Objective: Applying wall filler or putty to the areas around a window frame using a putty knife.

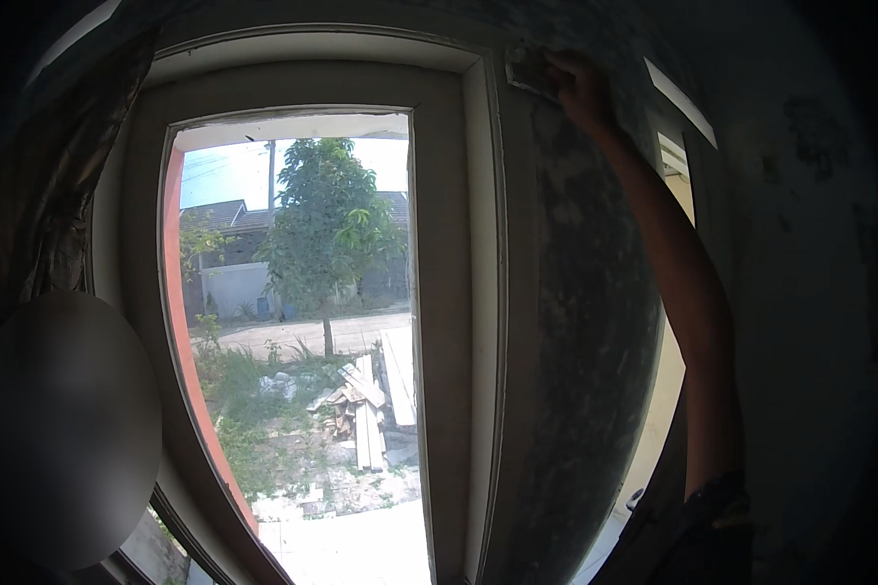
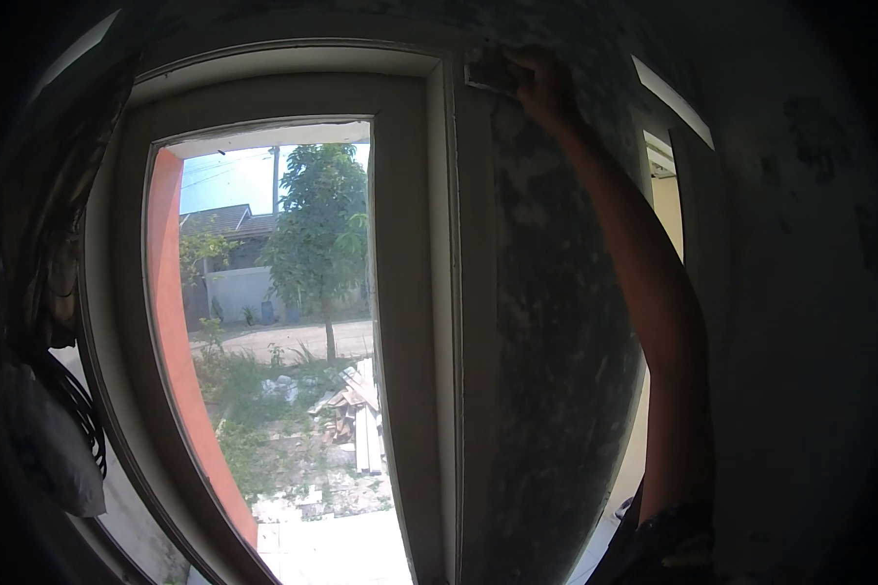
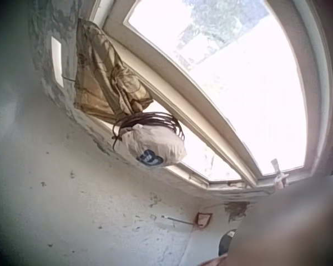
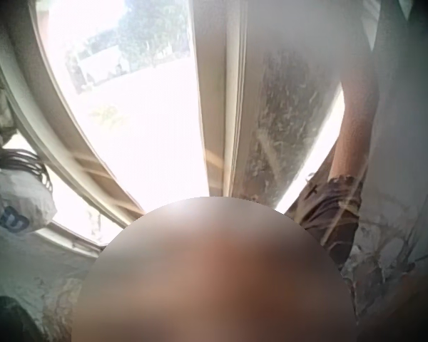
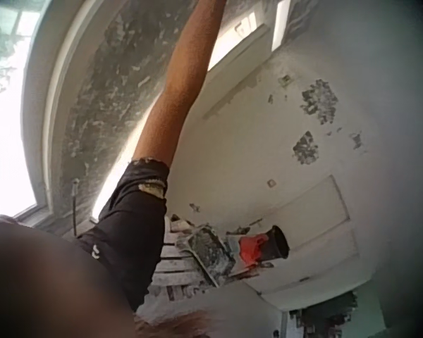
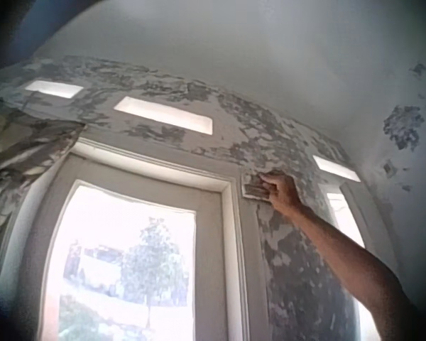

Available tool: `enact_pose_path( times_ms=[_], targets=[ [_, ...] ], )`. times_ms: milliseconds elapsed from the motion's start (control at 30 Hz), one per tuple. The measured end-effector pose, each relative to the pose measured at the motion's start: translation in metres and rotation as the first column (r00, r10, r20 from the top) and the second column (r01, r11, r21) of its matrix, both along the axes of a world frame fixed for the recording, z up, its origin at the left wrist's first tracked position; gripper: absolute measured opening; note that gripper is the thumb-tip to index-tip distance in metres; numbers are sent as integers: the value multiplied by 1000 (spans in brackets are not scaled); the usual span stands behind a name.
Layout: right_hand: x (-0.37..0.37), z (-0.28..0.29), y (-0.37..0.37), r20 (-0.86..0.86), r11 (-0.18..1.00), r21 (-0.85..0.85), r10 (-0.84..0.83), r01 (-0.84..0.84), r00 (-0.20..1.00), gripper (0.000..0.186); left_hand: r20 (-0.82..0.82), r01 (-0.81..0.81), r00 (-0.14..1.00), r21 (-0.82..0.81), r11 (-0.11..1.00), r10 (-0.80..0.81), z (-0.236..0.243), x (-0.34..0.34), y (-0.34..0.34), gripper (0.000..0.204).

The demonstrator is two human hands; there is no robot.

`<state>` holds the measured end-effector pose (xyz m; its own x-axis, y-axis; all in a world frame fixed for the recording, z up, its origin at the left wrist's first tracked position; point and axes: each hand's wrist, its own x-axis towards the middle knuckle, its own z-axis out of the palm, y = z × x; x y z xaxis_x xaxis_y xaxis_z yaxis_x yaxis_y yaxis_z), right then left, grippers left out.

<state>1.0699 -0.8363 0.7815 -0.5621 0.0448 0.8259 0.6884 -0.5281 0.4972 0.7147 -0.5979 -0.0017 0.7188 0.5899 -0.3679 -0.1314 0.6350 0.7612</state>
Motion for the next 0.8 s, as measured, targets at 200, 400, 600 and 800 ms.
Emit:
enact_pose_path(
  times_ms=[200, 400, 600, 800],
  targets=[
    [-24, -8, -13, -132, 985, -170, -46, 24, 990, 30, -35, -92, 995, -11, 996, 91, -14, 22, 7, 22],
    [-6, 30, -9, -27, 999, 19, -33, 34, 999, 32, 38, 20, 999, 37, 999, -22, -28, 31, 18, 22],
    [5, -1, 2, 56, 1000, 29, -8, 6, 998, 31, 50, -32, 998, -15, 999, 32, 0, 13, 0, 24],
    [-27, -5, -8, -103, 984, -179, -37, 18, 994, 40, -4, -69, 998, -49, 996, 69, -7, 22, -7, 24]
  ],
)
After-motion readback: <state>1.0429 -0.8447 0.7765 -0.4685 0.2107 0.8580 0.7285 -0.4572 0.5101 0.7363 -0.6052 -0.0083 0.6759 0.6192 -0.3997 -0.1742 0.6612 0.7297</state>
